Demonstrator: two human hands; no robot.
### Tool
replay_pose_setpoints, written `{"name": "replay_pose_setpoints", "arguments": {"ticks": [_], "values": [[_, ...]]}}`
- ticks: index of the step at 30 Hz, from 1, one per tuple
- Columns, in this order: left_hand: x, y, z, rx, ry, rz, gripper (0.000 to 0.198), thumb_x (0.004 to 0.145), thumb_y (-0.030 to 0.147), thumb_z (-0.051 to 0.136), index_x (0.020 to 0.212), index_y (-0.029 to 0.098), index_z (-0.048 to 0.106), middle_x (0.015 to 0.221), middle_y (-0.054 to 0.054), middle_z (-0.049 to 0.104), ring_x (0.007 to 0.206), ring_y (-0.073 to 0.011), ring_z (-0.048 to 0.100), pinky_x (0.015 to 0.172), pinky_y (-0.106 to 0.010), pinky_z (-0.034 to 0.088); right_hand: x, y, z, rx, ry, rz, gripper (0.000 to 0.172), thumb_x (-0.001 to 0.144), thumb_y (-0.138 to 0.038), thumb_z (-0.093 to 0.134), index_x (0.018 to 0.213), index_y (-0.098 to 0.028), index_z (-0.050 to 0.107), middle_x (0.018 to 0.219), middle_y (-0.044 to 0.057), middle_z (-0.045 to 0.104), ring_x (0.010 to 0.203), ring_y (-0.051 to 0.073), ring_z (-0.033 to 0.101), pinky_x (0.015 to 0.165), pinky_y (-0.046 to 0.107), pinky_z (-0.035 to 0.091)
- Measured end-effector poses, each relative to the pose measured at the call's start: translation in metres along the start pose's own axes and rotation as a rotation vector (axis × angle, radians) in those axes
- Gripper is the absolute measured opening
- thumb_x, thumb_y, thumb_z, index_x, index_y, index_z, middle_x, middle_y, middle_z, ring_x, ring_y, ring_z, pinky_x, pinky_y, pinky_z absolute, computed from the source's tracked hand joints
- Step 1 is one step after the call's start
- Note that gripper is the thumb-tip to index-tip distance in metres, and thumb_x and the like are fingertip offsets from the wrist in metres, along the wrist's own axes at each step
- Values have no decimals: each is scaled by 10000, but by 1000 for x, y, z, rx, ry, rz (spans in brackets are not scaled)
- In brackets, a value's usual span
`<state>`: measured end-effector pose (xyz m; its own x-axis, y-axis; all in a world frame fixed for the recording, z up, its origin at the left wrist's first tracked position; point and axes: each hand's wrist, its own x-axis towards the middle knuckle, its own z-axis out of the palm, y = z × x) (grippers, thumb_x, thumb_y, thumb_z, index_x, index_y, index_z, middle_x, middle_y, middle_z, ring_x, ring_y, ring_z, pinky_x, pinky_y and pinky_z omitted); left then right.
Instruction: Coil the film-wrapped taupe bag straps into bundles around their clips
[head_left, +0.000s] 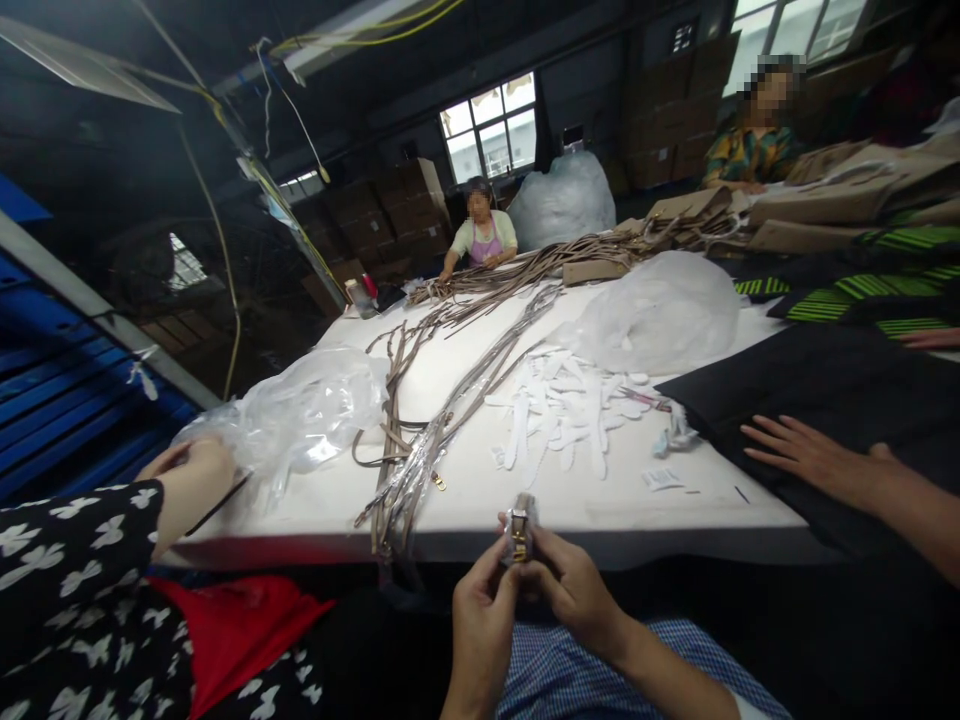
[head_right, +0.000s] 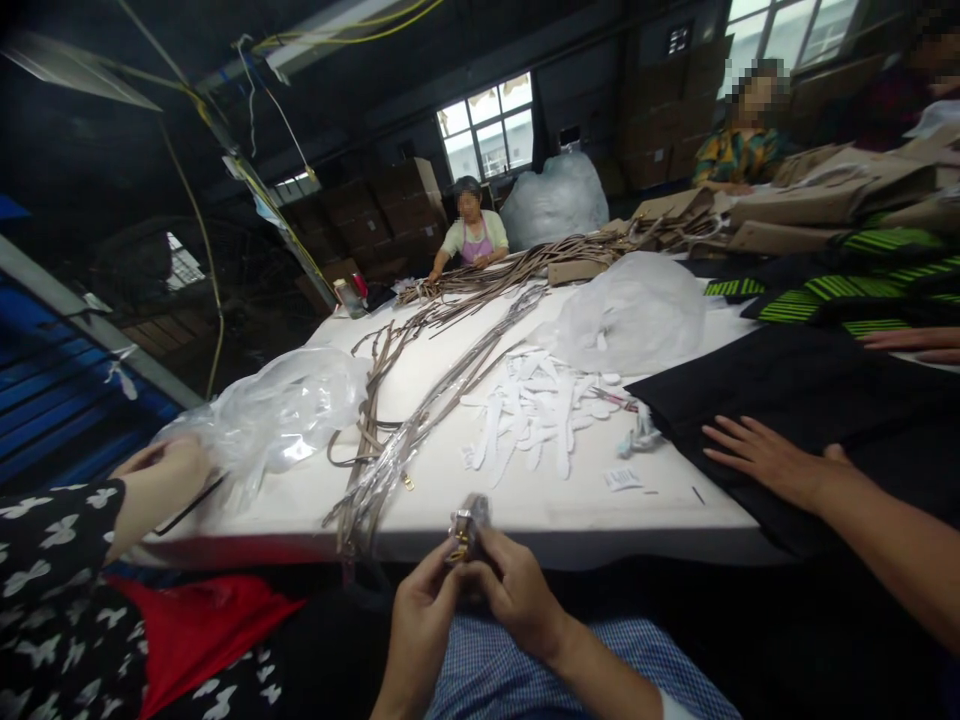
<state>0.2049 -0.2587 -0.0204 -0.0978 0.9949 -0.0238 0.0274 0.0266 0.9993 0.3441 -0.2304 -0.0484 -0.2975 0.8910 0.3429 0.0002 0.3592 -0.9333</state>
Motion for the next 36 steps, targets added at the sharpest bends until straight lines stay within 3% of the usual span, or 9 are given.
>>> {"name": "replay_pose_setpoints", "arguments": {"ticks": [3,6,8,10,14,19,27,33,36], "values": [[8,5,-7,-33,44,7,442,789,399,706,1144,135,703,1071,-128,730,1009,-289,681,903,-381,547,1,3,-14,-181,66,-160,389,888,-299,614,1277,-284,622,1206,44,690,1091,273,643,958,375,508],[19,15,-21,-38,143,-10,548,797,439,691,1231,108,643,898,-115,757,822,-247,719,783,-333,577,21,5,-55,-399,227,-175,210,914,-295,559,1054,-274,715,1009,40,748,952,243,684,875,364,533],[26,20,-27,-24,190,-10,592,765,447,719,1237,100,636,837,-100,757,739,-227,718,745,-317,578,48,9,-91,-652,450,40,213,919,-367,544,1025,-240,679,1003,67,730,892,232,678,823,352,527],[29,20,-29,-15,179,-14,598,735,450,742,1210,99,653,850,-102,757,702,-222,714,728,-318,579,78,17,-127,-943,422,356,274,914,-415,527,1080,-220,623,1051,70,707,919,214,667,817,323,507],[27,6,-23,-9,122,-25,605,736,474,729,1199,91,656,843,-110,755,706,-231,711,711,-321,573,123,40,-169,-1078,339,572,349,811,-486,618,893,-150,665,881,153,716,881,329,671,725,406,479],[26,-10,-26,25,116,-23,594,742,481,714,1186,90,660,884,-122,749,771,-243,704,712,-308,558,132,58,-178,-1140,241,609,191,777,-359,622,785,-188,708,833,113,729,857,300,667,667,343,439],[32,-4,-35,126,114,-21,584,742,471,706,1171,77,665,613,-45,685,583,-180,631,587,-250,502,128,61,-197,-1116,317,462,339,890,-375,474,1064,-209,713,1009,87,738,981,261,639,728,308,432],[38,0,-32,121,79,6,567,743,466,708,1165,89,669,667,-54,703,621,-185,647,632,-258,515,130,63,-204,-1034,233,390,266,882,-319,499,788,-182,706,732,53,734,759,208,665,676,277,428],[37,1,-29,134,70,-7,571,756,462,697,1179,80,658,657,-52,698,620,-180,639,630,-253,504,128,68,-201,-1005,233,379,230,888,-300,489,903,-166,676,746,59,733,749,208,666,689,283,436]]}}
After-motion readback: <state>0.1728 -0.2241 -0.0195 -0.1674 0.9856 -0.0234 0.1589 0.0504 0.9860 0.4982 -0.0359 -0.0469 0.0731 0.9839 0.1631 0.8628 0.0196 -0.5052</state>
